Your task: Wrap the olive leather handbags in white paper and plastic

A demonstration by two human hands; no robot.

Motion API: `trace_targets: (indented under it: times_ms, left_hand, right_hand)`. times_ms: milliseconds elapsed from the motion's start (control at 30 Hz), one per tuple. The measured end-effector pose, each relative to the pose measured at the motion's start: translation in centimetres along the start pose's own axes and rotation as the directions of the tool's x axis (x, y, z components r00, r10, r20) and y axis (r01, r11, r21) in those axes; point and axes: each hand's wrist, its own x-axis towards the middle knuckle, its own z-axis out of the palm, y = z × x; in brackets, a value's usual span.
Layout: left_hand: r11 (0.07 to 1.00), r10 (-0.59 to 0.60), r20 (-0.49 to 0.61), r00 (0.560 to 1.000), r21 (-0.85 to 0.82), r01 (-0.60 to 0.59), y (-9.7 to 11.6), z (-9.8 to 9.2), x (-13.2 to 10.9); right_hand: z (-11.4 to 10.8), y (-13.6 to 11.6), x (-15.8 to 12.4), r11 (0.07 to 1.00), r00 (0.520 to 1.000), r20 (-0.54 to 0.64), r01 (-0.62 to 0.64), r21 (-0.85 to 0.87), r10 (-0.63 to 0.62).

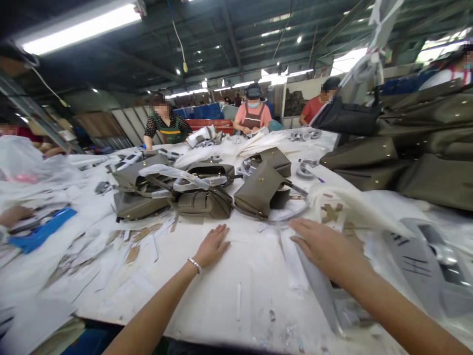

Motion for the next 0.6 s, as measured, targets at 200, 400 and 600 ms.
trace_targets:
  times_ms: [200,400,600]
  left_hand:
    - [0.974,-0.226,-0.394,0.891,-0.063,0.219,-1.7,-4.4,1.0]
    - [0.943,-0.326,-0.475,0.818,-0.103,0.316,-4.3,-6.1,5.1]
    - [0.918,-0.396,-0.349,0.849,-0.149,0.367,-4.5,-6.7,13.8]
  right_hand:
    - [5.2,-5.7,-1.0,0.952,0.979,0.118,0.127,0.279,-0.165]
    - [13.3,-9.1,-3.4,0.883,0.951,0.176,0.152,0.444,-0.253]
    - [18.2,-13.7,-2.3,0.83,0.919,0.228,0.157,0.535,-0.321]
